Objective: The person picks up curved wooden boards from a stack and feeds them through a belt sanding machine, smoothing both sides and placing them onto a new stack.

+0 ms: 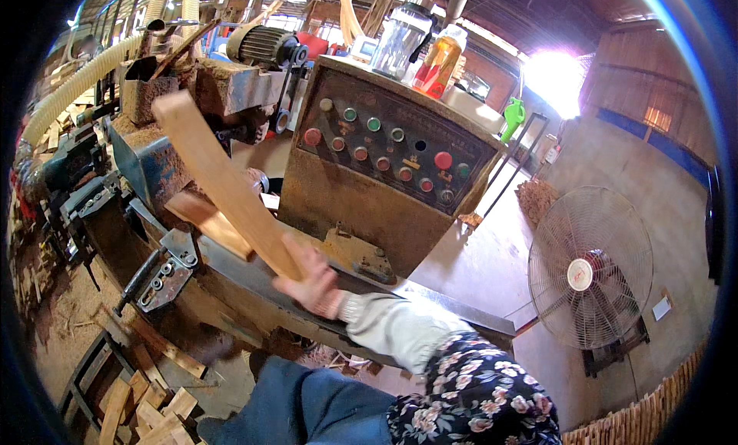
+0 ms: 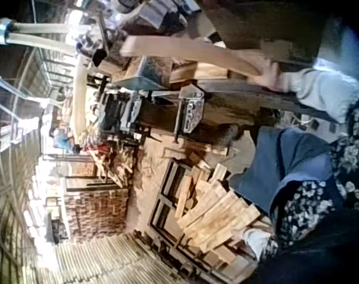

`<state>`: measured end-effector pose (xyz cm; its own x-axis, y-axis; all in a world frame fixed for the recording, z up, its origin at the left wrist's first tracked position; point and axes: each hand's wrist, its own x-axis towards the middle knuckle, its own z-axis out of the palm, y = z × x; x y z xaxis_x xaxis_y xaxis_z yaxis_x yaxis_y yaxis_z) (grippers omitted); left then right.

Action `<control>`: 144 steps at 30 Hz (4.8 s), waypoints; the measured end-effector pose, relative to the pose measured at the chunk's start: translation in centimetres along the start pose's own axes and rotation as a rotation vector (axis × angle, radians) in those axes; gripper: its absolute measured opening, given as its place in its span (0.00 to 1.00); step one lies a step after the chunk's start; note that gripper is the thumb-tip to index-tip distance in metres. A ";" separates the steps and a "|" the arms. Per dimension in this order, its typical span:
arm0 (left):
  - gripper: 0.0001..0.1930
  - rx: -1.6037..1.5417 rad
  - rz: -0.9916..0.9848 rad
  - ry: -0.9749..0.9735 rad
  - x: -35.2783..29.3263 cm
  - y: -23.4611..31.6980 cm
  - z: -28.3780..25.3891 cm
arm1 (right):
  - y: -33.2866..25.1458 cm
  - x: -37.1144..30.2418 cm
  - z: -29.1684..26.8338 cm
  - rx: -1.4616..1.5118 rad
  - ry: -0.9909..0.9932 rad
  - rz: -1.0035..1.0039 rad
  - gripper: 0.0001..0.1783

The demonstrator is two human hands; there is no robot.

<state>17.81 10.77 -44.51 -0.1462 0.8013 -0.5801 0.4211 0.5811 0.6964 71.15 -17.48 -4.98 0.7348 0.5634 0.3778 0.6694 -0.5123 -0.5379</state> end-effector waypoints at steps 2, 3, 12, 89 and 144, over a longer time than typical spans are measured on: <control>0.30 -0.150 -0.054 0.019 -0.2 -2.7 -3.1 | 4.3 -4.6 -2.2 -0.029 -0.002 -0.170 0.52; 0.31 -0.235 -0.077 0.034 -0.4 -4.2 -4.7 | 5.2 -7.5 -5.1 -0.144 -0.087 -0.037 0.51; 0.39 -0.529 -0.193 0.303 -6.4 -10.9 -12.7 | 7.3 -12.5 -15.6 -0.473 -0.148 -0.463 0.25; 0.20 -0.761 0.589 -0.190 -21.0 17.9 7.5 | -8.1 3.7 3.4 0.006 -0.352 -0.794 0.36; 0.66 0.370 -0.191 0.089 -17.5 -8.7 -6.1 | 4.3 0.1 -2.0 -0.209 -0.322 -0.393 0.25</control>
<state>11.26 -7.38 -37.83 -0.3228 0.7028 -0.6340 0.6693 0.6431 0.3721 74.37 -20.90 -5.74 0.3765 0.8912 0.2530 0.9183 -0.3229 -0.2292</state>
